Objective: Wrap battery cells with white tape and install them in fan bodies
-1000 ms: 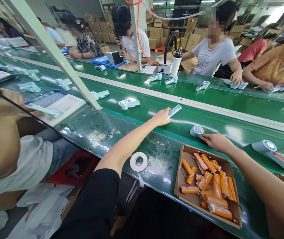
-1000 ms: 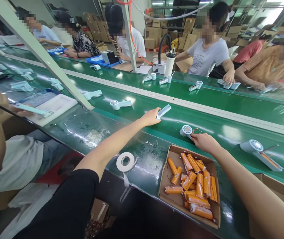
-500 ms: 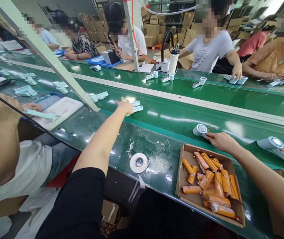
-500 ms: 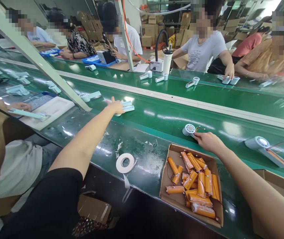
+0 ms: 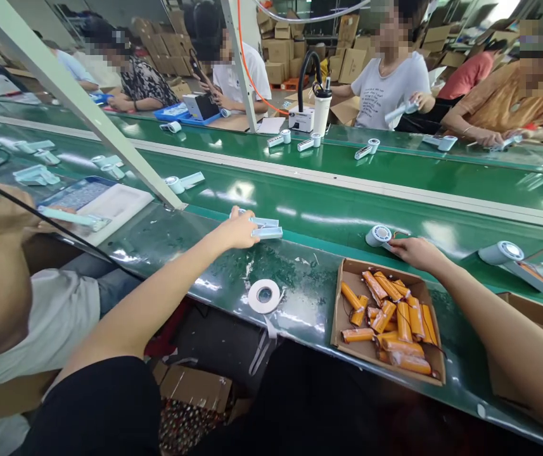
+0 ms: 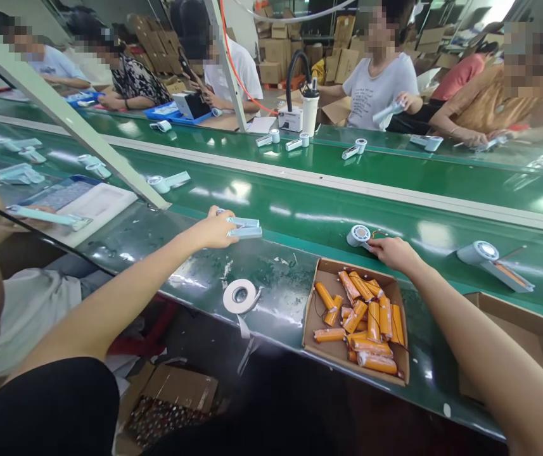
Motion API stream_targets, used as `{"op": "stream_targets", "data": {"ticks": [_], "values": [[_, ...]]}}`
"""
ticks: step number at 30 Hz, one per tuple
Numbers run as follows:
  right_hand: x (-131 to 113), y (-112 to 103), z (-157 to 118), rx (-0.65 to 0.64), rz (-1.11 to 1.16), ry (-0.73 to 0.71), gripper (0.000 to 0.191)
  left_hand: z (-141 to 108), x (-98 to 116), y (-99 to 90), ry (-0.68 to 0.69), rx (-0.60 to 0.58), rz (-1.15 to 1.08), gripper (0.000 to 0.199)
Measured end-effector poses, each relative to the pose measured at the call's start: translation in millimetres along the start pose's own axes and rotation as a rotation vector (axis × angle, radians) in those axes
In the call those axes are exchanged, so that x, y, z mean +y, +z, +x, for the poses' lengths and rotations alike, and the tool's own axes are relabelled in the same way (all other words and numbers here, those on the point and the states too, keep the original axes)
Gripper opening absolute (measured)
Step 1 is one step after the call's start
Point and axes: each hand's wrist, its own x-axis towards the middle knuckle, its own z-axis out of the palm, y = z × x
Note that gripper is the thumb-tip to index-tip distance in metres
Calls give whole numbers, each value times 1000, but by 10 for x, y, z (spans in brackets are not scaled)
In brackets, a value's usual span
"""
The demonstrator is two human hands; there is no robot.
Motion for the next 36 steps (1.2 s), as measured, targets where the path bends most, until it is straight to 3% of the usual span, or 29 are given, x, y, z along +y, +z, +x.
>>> {"op": "stream_targets", "data": {"ticks": [2, 5, 7, 9, 11, 13, 14, 16, 20, 21, 23, 26, 28, 30, 34, 36], "values": [[27, 28, -21, 26, 31, 47, 48, -314, 138, 75, -28, -35, -24, 47], [58, 30, -79, 86, 141, 88, 46, -832, 347, 242, -56, 155, -86, 57], [42, -21, -167, 163, 225, 121, 46, -1182, 491, 424, 117, 238, -150, 62], [-56, -115, -336, 308, 300, 152, 47, -1489, 615, 654, 353, 214, -212, 59], [-293, -223, -610, 519, 410, 157, 45, -1729, 711, 876, 461, 246, -247, 50], [-692, -296, -987, 675, 584, 96, 41, -1914, 804, 1020, 431, 406, -268, 38], [-945, -302, -1203, 681, 685, 35, 39, -1998, 861, 1049, 402, 501, -277, 33], [-1514, -233, -1645, 537, 895, -117, 37, -2165, 1001, 1021, 353, 675, -286, 27], [-2569, 147, -2270, -145, 1234, -389, 66, -2494, 1274, 809, 321, 892, -238, 32], [-2753, 247, -2340, -262, 1284, -448, 62, -2557, 1302, 770, 340, 919, -226, 32], [-2986, 393, -2403, -376, 1323, -573, 47, -2633, 1285, 742, 390, 949, -205, 31], [-3011, 419, -2417, -377, 1208, -759, 45, -2622, 1163, 799, 424, 955, -175, 32], [-2860, 311, -2407, -378, 1012, -875, 37, -2574, 1110, 858, 424, 942, -165, 33], [-2613, 140, -2350, -322, 818, -895, 30, -2529, 1131, 898, 407, 934, -182, 31], [-1985, -193, -1993, 135, 440, -494, 32, -2471, 1345, 874, 370, 969, -248, 29], [-1737, -260, -1744, 197, 153, -381, 45, -2438, 1476, 825, 380, 979, -274, 28]]}}
